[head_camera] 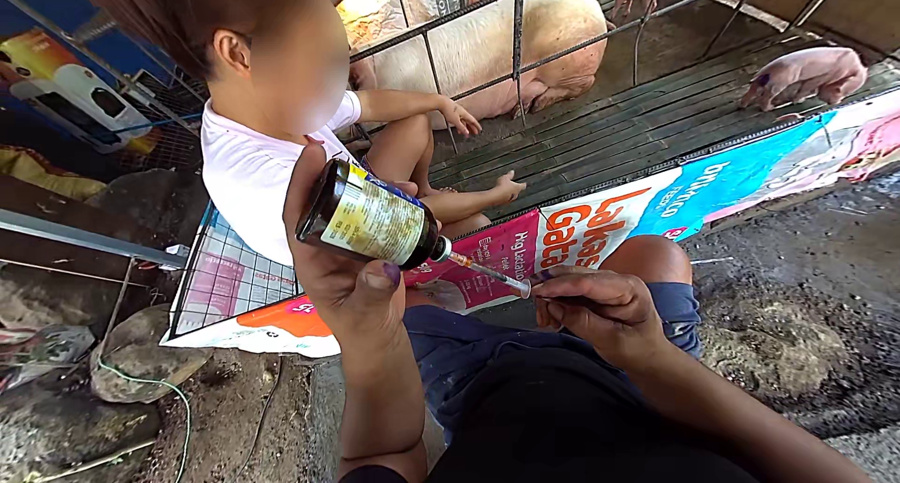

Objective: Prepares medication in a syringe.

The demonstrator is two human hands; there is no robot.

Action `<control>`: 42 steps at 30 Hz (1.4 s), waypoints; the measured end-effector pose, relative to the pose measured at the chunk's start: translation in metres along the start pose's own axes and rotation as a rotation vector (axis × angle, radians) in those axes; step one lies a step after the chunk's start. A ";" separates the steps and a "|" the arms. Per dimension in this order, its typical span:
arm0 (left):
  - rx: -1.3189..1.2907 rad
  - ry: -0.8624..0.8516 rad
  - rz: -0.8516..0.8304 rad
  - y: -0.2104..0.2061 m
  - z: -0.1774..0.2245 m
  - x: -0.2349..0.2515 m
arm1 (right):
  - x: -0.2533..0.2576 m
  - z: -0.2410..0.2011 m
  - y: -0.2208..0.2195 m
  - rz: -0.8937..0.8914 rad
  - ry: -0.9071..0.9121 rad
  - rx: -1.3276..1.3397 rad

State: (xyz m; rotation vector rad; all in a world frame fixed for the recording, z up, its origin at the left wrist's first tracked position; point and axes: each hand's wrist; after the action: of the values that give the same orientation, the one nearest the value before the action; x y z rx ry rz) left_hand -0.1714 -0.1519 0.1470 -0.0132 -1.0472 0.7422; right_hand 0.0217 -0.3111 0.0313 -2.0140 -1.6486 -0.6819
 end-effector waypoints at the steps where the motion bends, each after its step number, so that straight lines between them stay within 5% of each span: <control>1: 0.013 -0.004 -0.021 0.000 0.001 0.002 | 0.000 0.000 0.000 0.001 0.007 -0.006; 8: 0.060 -0.008 -0.131 -0.006 0.011 0.017 | 0.002 -0.003 0.000 0.015 0.034 0.006; 42: 0.060 -0.002 -0.082 -0.001 0.003 0.013 | -0.001 0.001 -0.001 0.016 0.028 0.019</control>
State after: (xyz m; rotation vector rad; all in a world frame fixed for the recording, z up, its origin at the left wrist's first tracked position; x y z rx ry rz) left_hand -0.1695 -0.1467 0.1587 0.0816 -1.0209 0.6988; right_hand 0.0205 -0.3106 0.0299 -1.9932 -1.6152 -0.6838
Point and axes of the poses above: each hand's wrist, its own x-axis towards the middle knuckle, its own y-axis out of the back of the hand, z = x × y, and after that the axes turned 12 degrees about -x, right-handed
